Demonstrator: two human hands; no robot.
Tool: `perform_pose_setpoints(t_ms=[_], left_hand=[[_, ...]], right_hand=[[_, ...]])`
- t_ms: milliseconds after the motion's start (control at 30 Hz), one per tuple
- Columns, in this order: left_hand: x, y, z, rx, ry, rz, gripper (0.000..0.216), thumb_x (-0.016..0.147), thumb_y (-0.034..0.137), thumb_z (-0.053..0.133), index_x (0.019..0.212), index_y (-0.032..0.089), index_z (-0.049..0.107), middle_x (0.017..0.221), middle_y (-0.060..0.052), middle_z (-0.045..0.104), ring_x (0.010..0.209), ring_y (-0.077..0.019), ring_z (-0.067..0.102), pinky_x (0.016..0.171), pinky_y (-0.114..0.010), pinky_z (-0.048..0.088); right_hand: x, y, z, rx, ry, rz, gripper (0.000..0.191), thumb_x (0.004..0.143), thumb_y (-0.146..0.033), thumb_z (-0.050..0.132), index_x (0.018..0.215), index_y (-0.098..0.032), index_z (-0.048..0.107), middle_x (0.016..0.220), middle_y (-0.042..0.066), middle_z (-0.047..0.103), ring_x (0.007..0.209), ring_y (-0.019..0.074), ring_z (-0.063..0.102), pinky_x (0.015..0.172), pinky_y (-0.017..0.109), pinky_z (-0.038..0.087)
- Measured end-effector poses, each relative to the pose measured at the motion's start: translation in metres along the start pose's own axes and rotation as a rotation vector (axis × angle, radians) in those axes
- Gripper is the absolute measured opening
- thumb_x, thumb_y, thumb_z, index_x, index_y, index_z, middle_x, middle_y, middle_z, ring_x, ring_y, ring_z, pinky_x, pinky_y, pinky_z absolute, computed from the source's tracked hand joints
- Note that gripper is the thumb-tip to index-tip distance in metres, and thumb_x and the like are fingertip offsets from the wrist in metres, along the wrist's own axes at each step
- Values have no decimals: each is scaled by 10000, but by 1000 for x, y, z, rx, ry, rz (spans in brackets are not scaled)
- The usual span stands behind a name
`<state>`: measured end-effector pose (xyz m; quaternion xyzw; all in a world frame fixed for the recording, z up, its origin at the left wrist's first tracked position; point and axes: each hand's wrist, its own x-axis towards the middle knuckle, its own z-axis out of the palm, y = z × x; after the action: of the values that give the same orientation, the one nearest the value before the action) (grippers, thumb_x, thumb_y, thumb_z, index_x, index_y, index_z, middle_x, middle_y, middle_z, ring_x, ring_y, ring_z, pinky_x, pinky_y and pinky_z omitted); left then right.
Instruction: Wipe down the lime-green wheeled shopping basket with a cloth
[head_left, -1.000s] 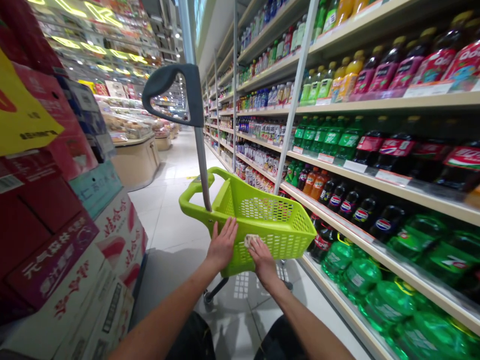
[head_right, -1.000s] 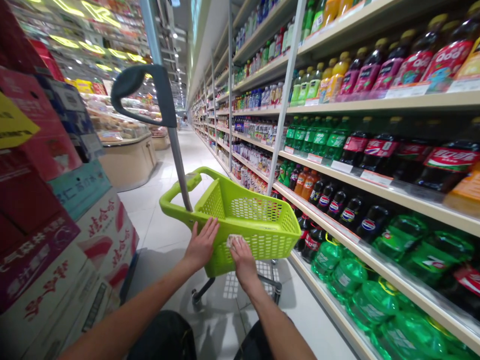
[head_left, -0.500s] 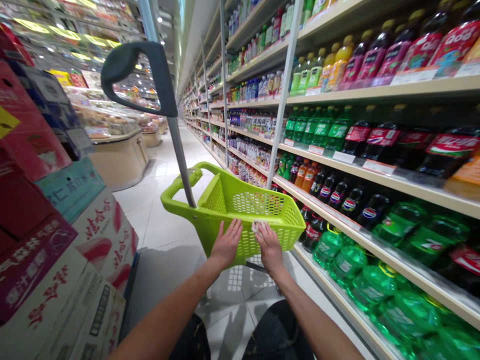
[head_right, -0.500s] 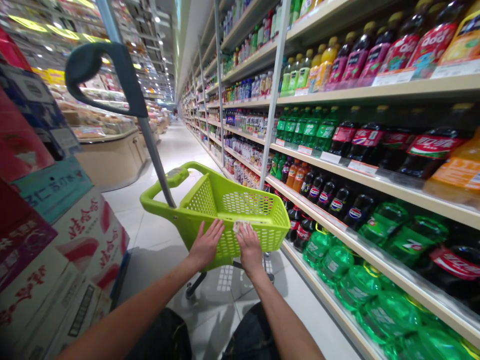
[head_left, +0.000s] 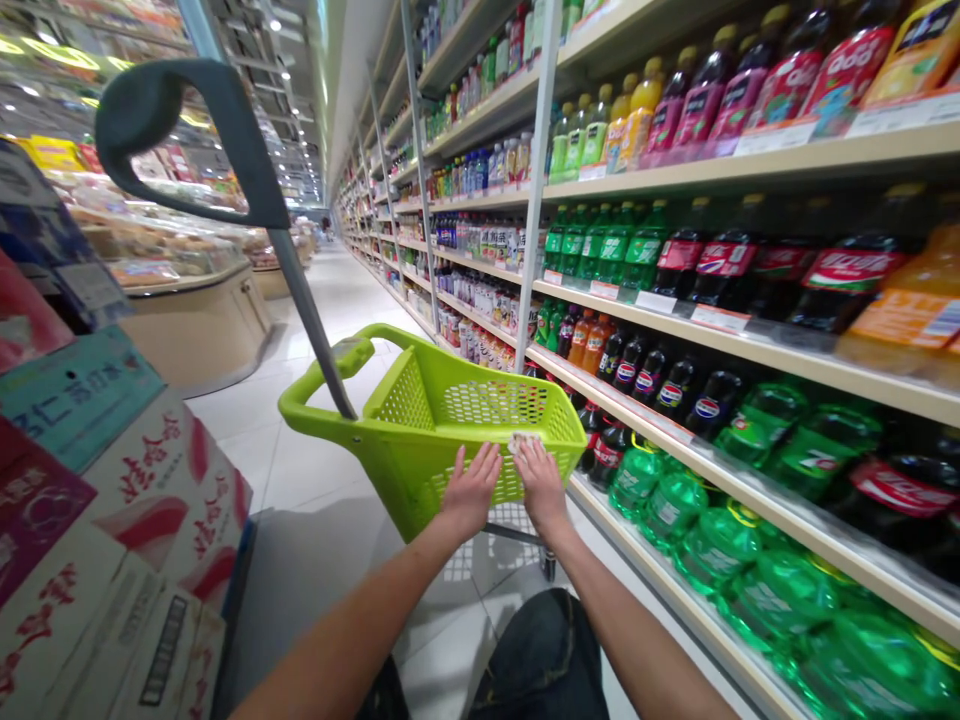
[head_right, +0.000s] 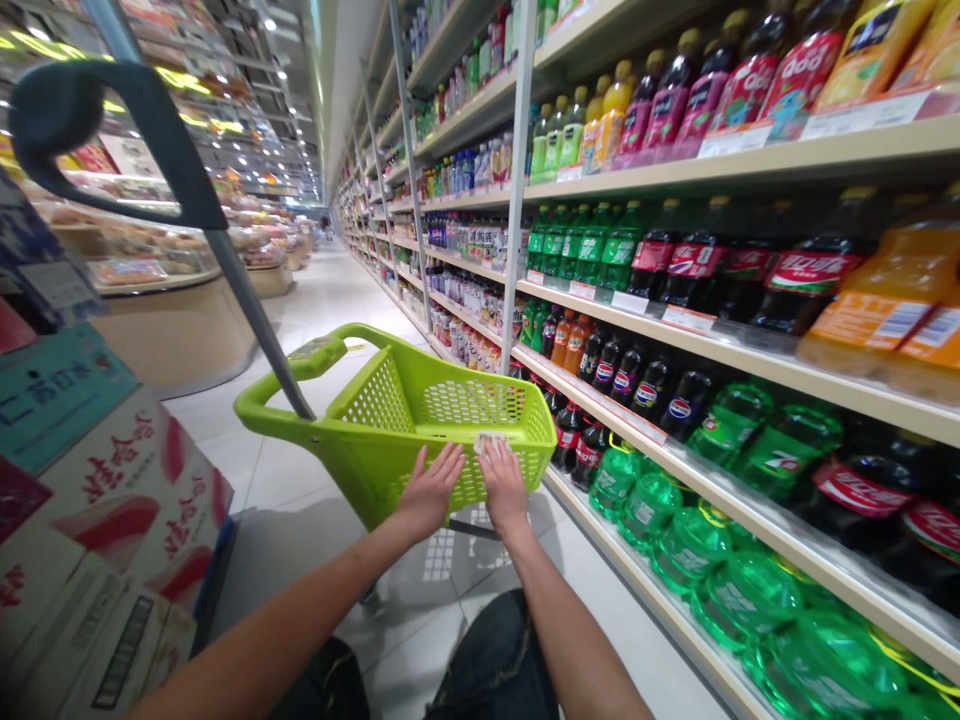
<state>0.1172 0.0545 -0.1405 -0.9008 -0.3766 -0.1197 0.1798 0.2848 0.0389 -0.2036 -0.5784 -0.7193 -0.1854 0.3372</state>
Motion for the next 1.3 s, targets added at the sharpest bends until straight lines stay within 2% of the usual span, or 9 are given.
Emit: perform_pose_setpoints(t_ms=[133, 367, 533, 633, 767, 900, 1033, 1200, 1300], left_hand=[[6, 13, -2, -18, -46, 34, 543, 755, 150, 364, 1298, 145, 355, 1410, -72, 306, 1315, -206, 226, 1067, -499, 143], [9, 21, 9, -45, -90, 20, 537, 762, 146, 339, 1299, 131, 347, 1414, -72, 298, 1321, -203, 208, 1063, -516, 143], [13, 27, 9, -62, -113, 55, 563, 747, 163, 360, 1307, 114, 327, 1419, -87, 283, 1321, -216, 204, 1055, -518, 162], [15, 27, 8, -44, -132, 60, 576, 738, 162, 371, 1311, 122, 321, 1423, -85, 276, 1324, -216, 195, 1058, -513, 154], [19, 33, 8, -82, -143, 54, 584, 727, 170, 378, 1306, 114, 328, 1429, -88, 258, 1326, -226, 187, 1056, -523, 148], [22, 40, 7, -85, -132, 85, 571, 744, 186, 366, 1311, 128, 321, 1431, -78, 258, 1326, -223, 188, 1054, -522, 160], [17, 35, 11, -52, -135, 92, 560, 753, 169, 355, 1311, 128, 322, 1428, -73, 267, 1328, -220, 181, 1050, -528, 171], [14, 19, 20, -73, -98, 22, 581, 739, 144, 354, 1317, 121, 316, 1425, -87, 268, 1326, -222, 186, 1046, -539, 166], [9, 10, 22, -52, -56, -13, 580, 732, 124, 355, 1312, 131, 332, 1415, -90, 292, 1320, -222, 207, 1046, -543, 160]], right_hand=[[-27, 11, 8, -19, -113, -11, 432, 764, 14, 385, 1059, -215, 603, 1212, 63, 556, 1236, 198, 374, 978, 410, 307], [-16, 31, -1, -32, 74, -8, 458, 767, -1, 377, 1150, -189, 547, 1292, 83, 478, 1306, 192, 238, 1007, 430, 264], [-47, 36, 11, -45, -49, -2, 451, 758, 5, 372, 1110, -192, 574, 1208, 82, 557, 1261, 185, 330, 991, 415, 291], [-51, 47, 3, -52, 13, 44, 494, 764, -6, 337, 1168, -212, 533, 1263, 72, 509, 1289, 180, 278, 1003, 426, 279], [-26, 72, -11, -104, 139, 172, 495, 754, -24, 329, 1172, -195, 532, 1293, 86, 473, 1299, 200, 254, 1012, 437, 264], [-42, 89, 4, -96, 81, 263, 480, 722, -14, 332, 1091, -181, 590, 1239, 85, 521, 1246, 206, 348, 980, 402, 315], [-66, 86, 9, -53, 21, 255, 528, 684, -1, 332, 1112, -192, 577, 1223, 73, 533, 1213, 191, 392, 965, 381, 338], [-21, 64, -11, -69, 172, 224, 511, 709, -18, 338, 1146, -181, 546, 1308, 90, 451, 1277, 206, 296, 990, 428, 293], [-11, 41, -2, -67, 143, 166, 485, 725, -8, 337, 1120, -173, 567, 1278, 97, 485, 1275, 217, 301, 984, 435, 295]])
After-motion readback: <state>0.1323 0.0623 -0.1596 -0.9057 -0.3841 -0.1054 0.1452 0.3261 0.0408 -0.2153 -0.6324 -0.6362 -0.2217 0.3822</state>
